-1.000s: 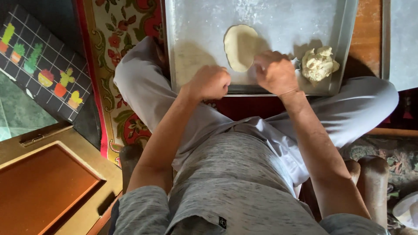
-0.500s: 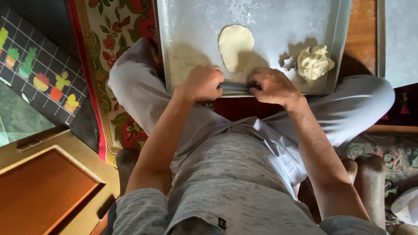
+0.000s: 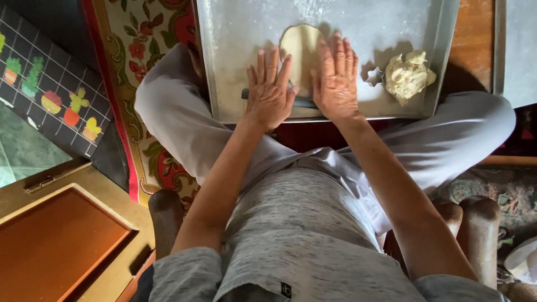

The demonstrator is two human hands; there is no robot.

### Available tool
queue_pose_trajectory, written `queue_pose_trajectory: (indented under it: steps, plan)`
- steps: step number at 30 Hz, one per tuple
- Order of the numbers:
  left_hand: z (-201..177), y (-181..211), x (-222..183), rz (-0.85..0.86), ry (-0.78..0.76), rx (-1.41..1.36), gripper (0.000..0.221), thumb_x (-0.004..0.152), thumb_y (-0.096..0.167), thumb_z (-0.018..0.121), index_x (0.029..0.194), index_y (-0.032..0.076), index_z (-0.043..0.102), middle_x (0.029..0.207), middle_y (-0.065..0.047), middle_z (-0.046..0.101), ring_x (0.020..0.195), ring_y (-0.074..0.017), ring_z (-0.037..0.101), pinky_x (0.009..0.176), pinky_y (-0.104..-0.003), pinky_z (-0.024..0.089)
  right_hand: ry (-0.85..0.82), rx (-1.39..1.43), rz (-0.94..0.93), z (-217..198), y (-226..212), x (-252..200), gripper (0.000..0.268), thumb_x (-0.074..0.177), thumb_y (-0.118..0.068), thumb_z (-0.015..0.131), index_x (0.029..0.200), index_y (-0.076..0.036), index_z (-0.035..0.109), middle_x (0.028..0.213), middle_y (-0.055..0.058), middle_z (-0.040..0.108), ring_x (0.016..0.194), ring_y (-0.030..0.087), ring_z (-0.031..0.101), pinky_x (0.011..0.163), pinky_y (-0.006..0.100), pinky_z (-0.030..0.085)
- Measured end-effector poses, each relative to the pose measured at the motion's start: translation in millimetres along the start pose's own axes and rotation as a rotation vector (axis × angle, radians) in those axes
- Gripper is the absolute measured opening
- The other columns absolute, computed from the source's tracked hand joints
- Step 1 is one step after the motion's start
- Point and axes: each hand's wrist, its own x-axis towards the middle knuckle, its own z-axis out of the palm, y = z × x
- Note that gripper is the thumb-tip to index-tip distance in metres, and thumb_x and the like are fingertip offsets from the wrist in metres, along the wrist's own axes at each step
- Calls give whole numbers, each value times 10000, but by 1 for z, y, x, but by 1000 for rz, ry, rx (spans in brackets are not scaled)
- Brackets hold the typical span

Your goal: A person rolls a small piece of dough into a ball between their hands and then uses a small rolling pin to flatten it on a metal tray.

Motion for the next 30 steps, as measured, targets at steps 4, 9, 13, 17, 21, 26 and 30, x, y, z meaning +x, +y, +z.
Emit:
queue_pose_trajectory:
  steps: [4,9,13,17,21,26,30]
  plan:
    - [0,1,18,-161,-191,170,733,1164,502,447,1707,190,66,1704,-166,-108,1566,-473,-50,1225,-752,117,-50,-27,91,1,-1,6,654,1228,-339,479,1698,-136,72,1748,197,38,1639,354,24,1329,640,56]
    - [7,-2,31,-262,-108,60,730,1191,518,409,1706,204,-3,1718,-154,-163,1590,-460,-99,1236,-753,73,-57,-60,98,1,-1,-4,681,1189,-512,310,1697,-127,70,1744,209,45,1628,385,25,1314,660,52]
    - [16,-7,33,-265,-13,26,724,1192,521,465,1709,221,58,1751,-133,-64,1621,-444,-21,1258,-740,96,-276,-228,141,3,4,7,730,1209,-601,219,1698,-165,-104,1723,211,-143,1617,403,-93,1323,674,57]
    - [5,-9,20,-120,50,205,679,1173,519,443,1717,214,178,1727,-150,-68,1589,-422,-91,1252,-757,143,-151,-229,74,1,5,16,701,1204,-586,245,1712,-160,18,1736,221,-25,1623,424,-3,1319,686,110]
    - [-13,-6,27,-192,-161,180,699,1189,564,341,1720,207,58,1709,-140,-126,1575,-437,-86,1241,-731,115,-167,-180,76,-2,6,21,728,1167,-614,176,1721,-162,39,1737,207,-40,1624,401,-29,1331,660,82]
    - [-25,-8,41,-217,-251,66,702,1180,514,350,1712,205,10,1707,-127,-165,1572,-428,-139,1238,-743,10,-205,-90,93,-4,10,32,727,1171,-593,231,1726,-159,53,1734,202,-74,1616,408,-77,1318,653,3]
    - [-24,-11,46,-231,-283,105,734,1209,530,388,1714,205,-35,1695,-138,-201,1581,-440,-129,1248,-740,18,-222,-96,74,3,18,34,734,1186,-636,215,1731,-198,-10,1738,190,-125,1623,409,-111,1324,681,-9]
